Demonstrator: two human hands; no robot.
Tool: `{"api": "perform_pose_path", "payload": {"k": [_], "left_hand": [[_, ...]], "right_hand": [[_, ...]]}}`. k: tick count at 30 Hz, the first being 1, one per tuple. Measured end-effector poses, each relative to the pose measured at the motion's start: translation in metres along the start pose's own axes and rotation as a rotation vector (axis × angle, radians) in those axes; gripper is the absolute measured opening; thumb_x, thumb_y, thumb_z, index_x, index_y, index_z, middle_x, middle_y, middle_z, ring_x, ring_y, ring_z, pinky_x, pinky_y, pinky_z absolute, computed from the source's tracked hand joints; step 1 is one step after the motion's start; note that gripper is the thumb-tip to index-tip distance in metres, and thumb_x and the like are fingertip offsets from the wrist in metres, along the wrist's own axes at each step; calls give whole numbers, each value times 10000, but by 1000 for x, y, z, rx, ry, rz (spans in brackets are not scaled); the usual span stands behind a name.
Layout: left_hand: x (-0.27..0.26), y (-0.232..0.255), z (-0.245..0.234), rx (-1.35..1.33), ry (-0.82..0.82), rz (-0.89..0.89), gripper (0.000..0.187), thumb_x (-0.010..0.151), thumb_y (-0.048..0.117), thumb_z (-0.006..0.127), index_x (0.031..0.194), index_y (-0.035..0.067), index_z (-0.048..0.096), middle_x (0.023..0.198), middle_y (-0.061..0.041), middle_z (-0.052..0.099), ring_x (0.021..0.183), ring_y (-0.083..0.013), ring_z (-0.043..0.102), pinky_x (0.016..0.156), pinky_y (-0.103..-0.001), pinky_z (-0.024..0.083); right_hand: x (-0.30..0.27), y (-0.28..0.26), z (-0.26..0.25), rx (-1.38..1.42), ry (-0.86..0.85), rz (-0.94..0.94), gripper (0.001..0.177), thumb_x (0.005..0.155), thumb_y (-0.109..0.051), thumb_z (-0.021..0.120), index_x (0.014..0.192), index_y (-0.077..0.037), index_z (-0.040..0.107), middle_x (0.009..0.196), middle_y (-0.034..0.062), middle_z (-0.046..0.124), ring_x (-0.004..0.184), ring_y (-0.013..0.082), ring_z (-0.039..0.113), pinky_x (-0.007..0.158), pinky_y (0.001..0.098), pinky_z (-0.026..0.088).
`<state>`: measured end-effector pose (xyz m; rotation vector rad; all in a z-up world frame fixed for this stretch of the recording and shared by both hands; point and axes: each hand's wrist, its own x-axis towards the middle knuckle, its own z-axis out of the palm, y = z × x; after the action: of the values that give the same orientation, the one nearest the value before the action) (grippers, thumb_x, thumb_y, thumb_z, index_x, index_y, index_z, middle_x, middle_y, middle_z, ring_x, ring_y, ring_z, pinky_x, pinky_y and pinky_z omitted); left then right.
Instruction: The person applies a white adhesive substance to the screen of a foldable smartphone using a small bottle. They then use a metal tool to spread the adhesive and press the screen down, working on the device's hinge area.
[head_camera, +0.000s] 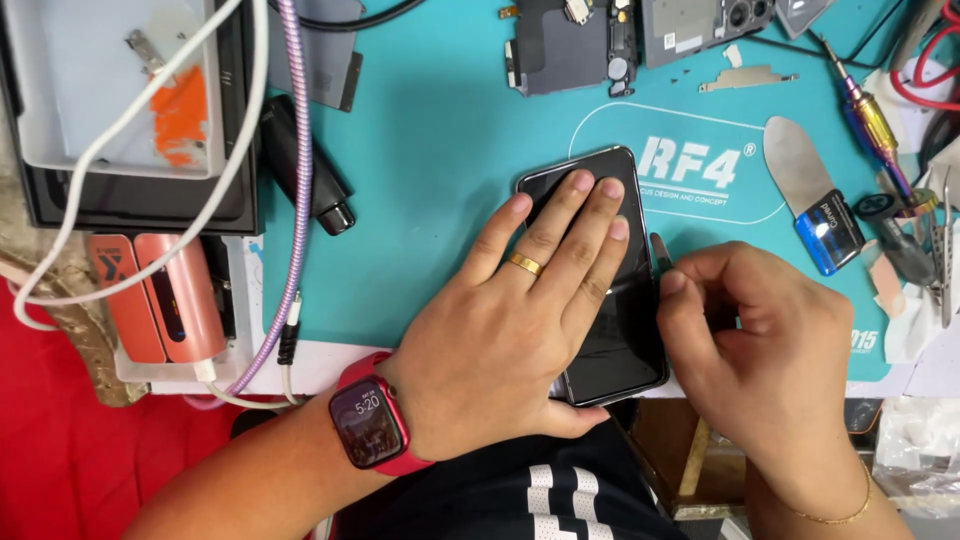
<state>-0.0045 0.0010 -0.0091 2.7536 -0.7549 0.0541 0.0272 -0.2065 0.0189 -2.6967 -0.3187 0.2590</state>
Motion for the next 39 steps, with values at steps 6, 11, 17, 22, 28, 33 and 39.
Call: {"api": "perform_pose_path", "payload": {"k": [6, 11, 17, 22, 28, 33, 39], "left_hand": [[1, 1, 0, -23, -6, -8, 1371, 627, 953, 743, 1558, -4, 432, 1640, -205, 350, 1539, -339, 328, 1253, -483, 268], [0, 2, 0, -29, -10, -11, 1378, 623, 958, 743, 1559, -3, 433, 1642, -200, 352, 1540, -341, 330, 1256, -487, 254], [0, 1, -1, -26, -10, -5, 1369, 633, 959, 736, 1552, -10, 434, 1636, -208, 359, 1536, -344, 334, 1252, -490, 264], [1, 2, -1, -6, -30, 0, 1360, 645, 961, 709, 1557, -6, 425, 1640, -205, 347, 1539, -341, 312, 1254, -476, 270], [1, 3, -1, 5, -38, 1, 1332, 650, 944, 692, 1568, 10, 442, 1649, -195, 338, 1543, -344, 297, 1261, -456, 248], [1, 4, -1, 42, -39, 9, 1347, 666, 959, 684, 1584, 7, 431, 1655, -195, 331, 1546, -350, 280, 1275, -453, 214], [0, 5, 0, 34, -31, 6, 1351, 664, 950, 687, 1580, -9, 433, 1653, -208, 326, 1543, -366, 288, 1264, -489, 213]], "right_hand": [[1, 1, -1, 13, -28, -9, 122, 971, -90, 664, 852, -108, 687, 709, -15, 652, 602, 146, 588, 614, 302, 433], [0, 3, -1, 21, -24, -17, 121, 970, -82, 664, 852, -105, 683, 691, -11, 639, 584, 146, 572, 604, 300, 425], [-5, -1, -1, -14, -19, -37, 118, 974, -81, 670, 860, -108, 676, 680, -19, 616, 570, 152, 542, 587, 306, 409], [-6, -2, 2, -64, -9, -38, 116, 980, -93, 672, 868, -121, 683, 684, -18, 617, 562, 168, 528, 577, 320, 399], [8, -6, 5, -113, 40, -151, 97, 1010, -57, 661, 922, -77, 695, 757, 52, 644, 640, 247, 583, 614, 380, 420], [11, -9, 9, -133, 89, -219, 98, 1022, -11, 674, 927, -34, 676, 773, 85, 645, 686, 288, 593, 604, 401, 421], [14, -10, 9, -101, 99, -254, 84, 1022, 1, 654, 938, -2, 658, 772, 110, 629, 659, 291, 568, 578, 418, 409]]}}
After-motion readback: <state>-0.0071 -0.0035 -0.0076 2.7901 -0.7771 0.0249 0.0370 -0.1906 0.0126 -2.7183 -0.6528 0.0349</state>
